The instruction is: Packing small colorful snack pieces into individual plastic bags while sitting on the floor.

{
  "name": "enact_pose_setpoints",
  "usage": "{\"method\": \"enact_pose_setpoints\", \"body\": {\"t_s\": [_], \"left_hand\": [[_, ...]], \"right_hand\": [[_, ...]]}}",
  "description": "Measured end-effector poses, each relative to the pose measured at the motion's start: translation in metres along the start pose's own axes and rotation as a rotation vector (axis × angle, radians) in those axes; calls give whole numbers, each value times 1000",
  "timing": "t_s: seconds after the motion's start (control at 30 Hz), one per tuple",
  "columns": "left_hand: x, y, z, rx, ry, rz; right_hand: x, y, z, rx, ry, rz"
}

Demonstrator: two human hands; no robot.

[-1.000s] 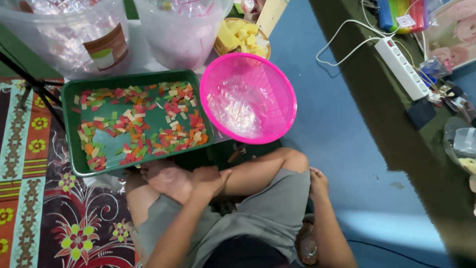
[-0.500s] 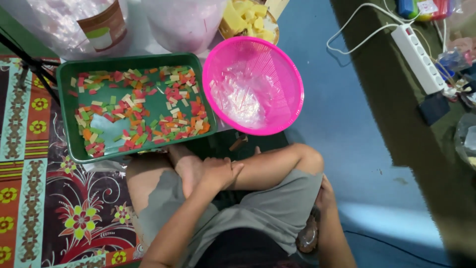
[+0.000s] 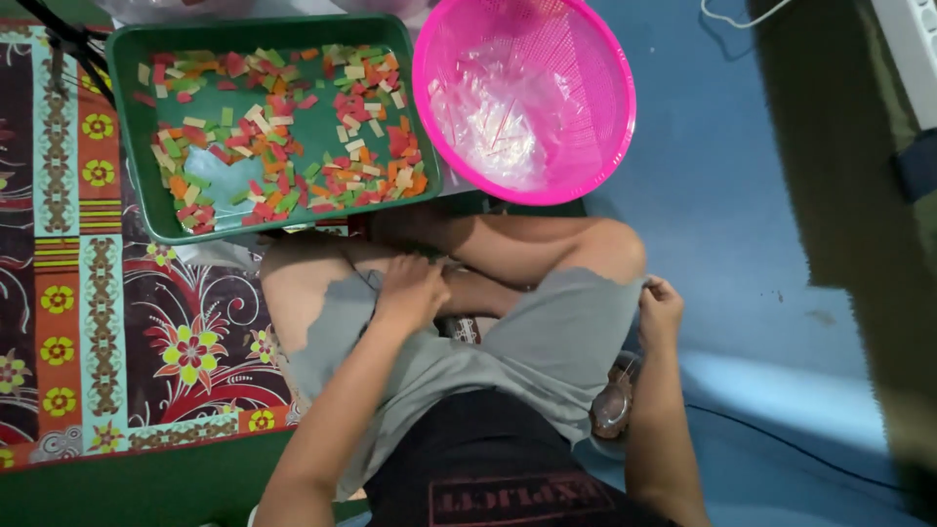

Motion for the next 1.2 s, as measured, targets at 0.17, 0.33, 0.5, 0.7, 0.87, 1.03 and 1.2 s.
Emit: {"method": "enact_pose_setpoints", "body": {"t_s": [0.17, 0.33, 0.5, 0.7, 0.87, 1.03, 1.2], "left_hand": [[-20, 9, -22, -9, -4, 78], [-23, 9, -16, 84, 28, 33], [-21, 2, -15, 115, -1, 75], [-17, 1, -13, 83, -44, 115], [-10, -18, -1, 86, -84, 134], [-6, -6, -8, 39, -146, 215], [7, 2, -18, 55, -185, 316]], "right_hand": [[28, -23, 2, 24, 78, -279], [102, -58, 0, -38, 243, -287], [179, -106, 0, 252, 412, -338], [217, -184, -54, 614, 497, -409], [242, -215, -79, 661, 239, -585], [261, -233, -93, 601, 449, -614], [308, -243, -112, 438, 789, -619]]}}
Point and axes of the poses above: each hand's wrist, its own z-axis towards the middle knuckle, its own y-axis out of the back of the hand, x = y × z, the point moved 5 cm from there along z, towards the middle knuckle, and after that the axes turned 14 degrees about y, right-handed, at the moved point
